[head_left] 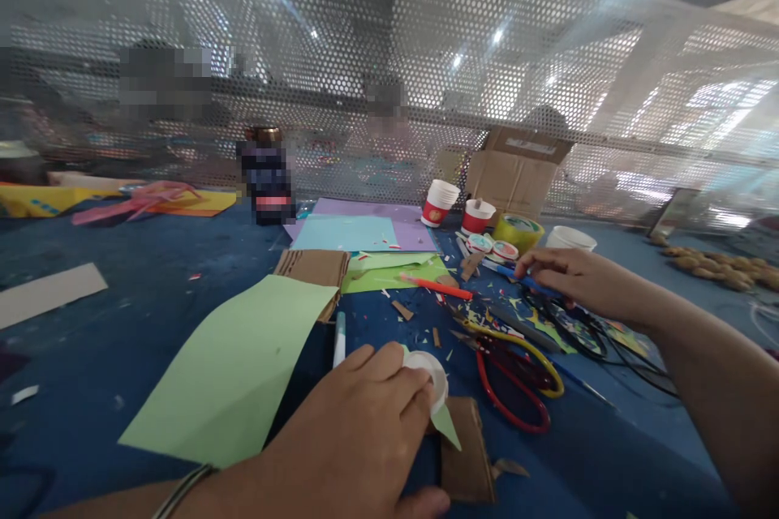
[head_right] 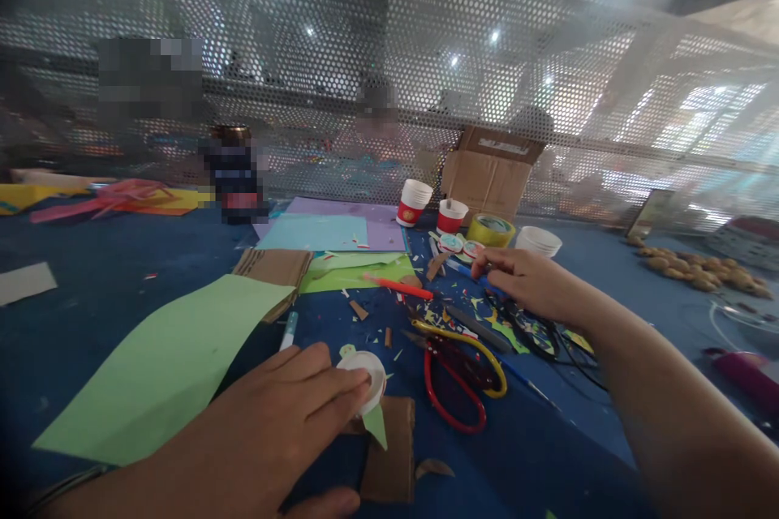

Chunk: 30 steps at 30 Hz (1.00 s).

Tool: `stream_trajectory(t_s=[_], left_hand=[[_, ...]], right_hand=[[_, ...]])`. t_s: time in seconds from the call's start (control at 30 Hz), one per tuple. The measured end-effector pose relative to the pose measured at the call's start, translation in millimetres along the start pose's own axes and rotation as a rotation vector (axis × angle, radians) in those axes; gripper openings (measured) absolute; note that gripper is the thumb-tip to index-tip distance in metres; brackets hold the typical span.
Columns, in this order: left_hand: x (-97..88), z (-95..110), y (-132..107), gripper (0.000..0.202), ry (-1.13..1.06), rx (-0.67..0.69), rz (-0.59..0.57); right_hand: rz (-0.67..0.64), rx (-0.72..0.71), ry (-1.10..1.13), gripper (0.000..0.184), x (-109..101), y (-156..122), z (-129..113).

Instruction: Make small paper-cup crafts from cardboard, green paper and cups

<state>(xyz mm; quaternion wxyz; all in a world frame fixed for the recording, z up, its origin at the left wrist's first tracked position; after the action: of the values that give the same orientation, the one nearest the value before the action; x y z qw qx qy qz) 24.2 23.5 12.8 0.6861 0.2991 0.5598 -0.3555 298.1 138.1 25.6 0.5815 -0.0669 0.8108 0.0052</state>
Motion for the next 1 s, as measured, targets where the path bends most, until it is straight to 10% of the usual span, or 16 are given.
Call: stream_trajectory(t_s=[0.5, 1.0], left_hand=[[0.6, 2.5, -3.9, 0.06, -0.01, 0.012, 0.026], [2.6, -10.0, -5.6, 0.064, -0.175, -0.097, -0.083]], right_hand=[[-0.129, -0.001, -0.266, 0.011, 36.6, -10.2, -14.3], [0.032, -0.223, 0.414, 0.012, 26.3, -53.1, -106.2]])
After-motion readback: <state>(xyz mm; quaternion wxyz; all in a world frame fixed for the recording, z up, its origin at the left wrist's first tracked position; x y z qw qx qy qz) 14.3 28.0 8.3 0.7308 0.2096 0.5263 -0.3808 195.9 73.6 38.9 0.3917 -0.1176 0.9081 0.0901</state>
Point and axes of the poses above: each hand's wrist, its own y-axis towards the middle knuckle, its own x-axis out of the palm, z = x × y, the point moved 6 cm from there along y, towards the middle knuckle, and after that the axes turned 6 degrees about x, right-handed, at the moved point
